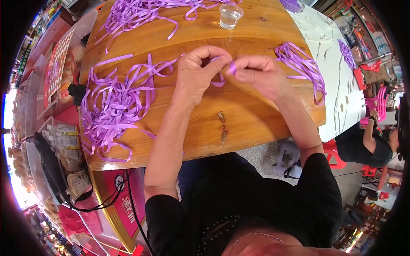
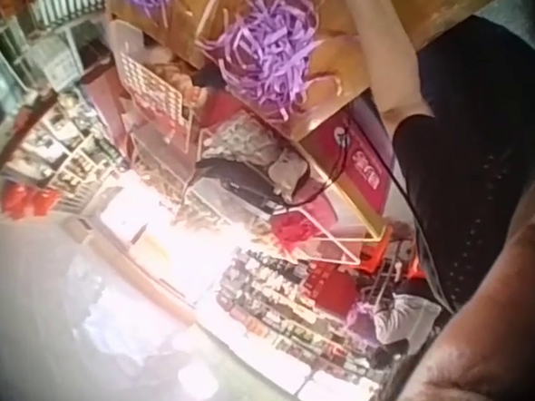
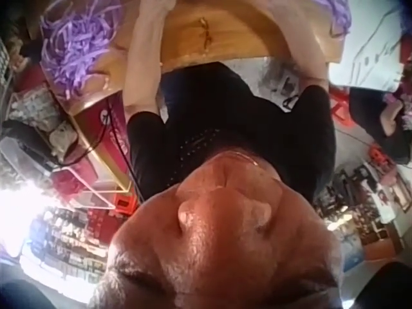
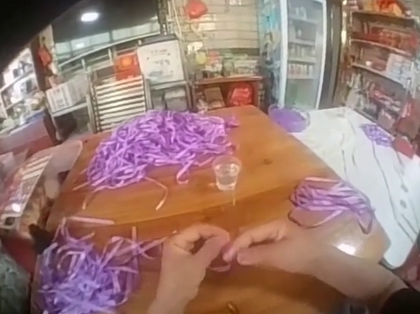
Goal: The person ties knots in purple ribbons by hand, working through them one at a time. They dip their fingers into a cup of water, twist and pull the ribbon to form a knot, and then place it onto a pile on the wooden table.
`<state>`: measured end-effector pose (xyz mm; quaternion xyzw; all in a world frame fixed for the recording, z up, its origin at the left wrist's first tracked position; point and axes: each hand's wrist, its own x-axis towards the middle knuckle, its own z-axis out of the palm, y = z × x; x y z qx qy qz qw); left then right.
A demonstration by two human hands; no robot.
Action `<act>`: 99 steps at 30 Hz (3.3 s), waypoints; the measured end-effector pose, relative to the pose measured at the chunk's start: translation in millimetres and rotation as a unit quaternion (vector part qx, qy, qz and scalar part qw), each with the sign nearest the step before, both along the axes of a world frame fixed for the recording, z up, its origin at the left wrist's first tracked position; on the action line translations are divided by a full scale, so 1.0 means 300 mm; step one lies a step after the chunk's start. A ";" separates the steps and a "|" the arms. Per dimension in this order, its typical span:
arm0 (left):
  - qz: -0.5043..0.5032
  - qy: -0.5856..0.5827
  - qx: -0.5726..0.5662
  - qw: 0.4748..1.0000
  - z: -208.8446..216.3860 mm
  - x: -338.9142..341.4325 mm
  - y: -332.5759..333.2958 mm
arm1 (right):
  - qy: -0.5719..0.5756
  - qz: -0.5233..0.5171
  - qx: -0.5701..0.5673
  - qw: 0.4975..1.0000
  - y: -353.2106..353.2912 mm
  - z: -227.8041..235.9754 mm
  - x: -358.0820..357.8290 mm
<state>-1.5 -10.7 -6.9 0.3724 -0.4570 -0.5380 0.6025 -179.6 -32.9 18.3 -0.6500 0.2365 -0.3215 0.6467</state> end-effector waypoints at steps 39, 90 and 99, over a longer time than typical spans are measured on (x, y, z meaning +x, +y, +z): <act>0.043 0.093 0.026 0.994 -0.026 -0.101 0.042 | 0.019 -0.150 -0.165 0.975 -0.016 -0.062 -0.004; 0.050 -0.096 0.024 0.994 -0.037 -0.101 0.028 | -0.004 -0.211 -0.402 0.891 -0.013 -0.015 -0.038; 0.015 0.123 0.054 0.991 -0.041 -0.112 0.034 | 0.012 -0.183 -0.037 0.982 0.004 0.002 -0.037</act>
